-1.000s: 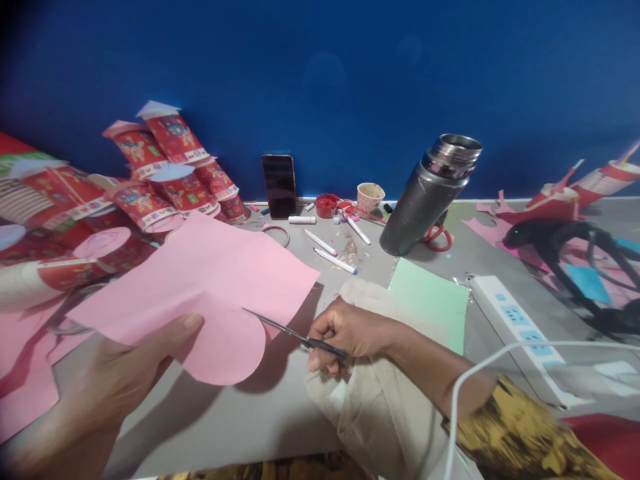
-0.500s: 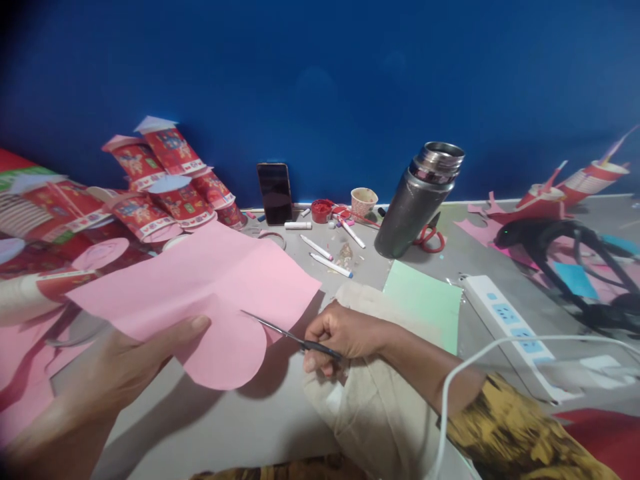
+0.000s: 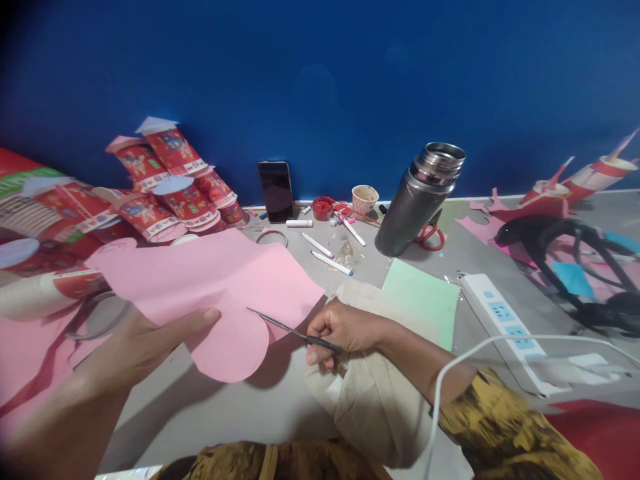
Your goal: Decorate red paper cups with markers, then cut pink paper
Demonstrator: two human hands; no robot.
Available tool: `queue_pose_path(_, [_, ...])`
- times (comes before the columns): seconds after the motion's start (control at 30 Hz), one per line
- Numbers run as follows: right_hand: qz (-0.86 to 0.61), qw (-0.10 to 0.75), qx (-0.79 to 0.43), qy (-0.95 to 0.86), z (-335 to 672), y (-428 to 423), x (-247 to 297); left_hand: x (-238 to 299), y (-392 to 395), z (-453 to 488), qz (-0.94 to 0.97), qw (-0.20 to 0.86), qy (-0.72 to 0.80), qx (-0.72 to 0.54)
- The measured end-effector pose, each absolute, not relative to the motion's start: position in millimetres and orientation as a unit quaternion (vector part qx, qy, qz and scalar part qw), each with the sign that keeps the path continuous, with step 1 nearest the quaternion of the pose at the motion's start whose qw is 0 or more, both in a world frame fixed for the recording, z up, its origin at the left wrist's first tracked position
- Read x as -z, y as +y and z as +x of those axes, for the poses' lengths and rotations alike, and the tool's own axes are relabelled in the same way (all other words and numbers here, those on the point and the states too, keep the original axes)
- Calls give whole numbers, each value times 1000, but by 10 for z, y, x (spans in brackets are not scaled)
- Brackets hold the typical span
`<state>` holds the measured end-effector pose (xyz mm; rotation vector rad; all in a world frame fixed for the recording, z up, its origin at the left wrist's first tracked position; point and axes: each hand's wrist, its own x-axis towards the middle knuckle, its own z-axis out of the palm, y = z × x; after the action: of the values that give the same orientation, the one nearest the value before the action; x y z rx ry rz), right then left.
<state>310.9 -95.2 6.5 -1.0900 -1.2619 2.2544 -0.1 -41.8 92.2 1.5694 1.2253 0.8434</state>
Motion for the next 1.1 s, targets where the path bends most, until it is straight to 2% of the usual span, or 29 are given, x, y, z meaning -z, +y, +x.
queue_pose_path(0.27, [-361,183,-798,-446,3121,-945,-48,-993,-399,162,599,477,522,-377])
queue_pose_path(0.5, [-376,185,-795,-439,3099,-943,-82,-1168,-308,136,631,465,527,-328])
queue_pose_path(0.67, [-363,182,-798,-445,3102,-938,-104,-1204,-426,234,606,431,554,-375])
queue_pose_path(0.83, [-350,179,-803,-449,3122,-928,-108,-1170,-406,267,606,453,545,-362])
queue_pose_path(0.9, [-350,179,-800,-453,3134,-920,-107,-1159,-311,229,620,460,533,-346])
queue_pose_path(1.1, [-369,176,-786,-464,3158,-910,-90,-1142,23,64,742,482,422,-196])
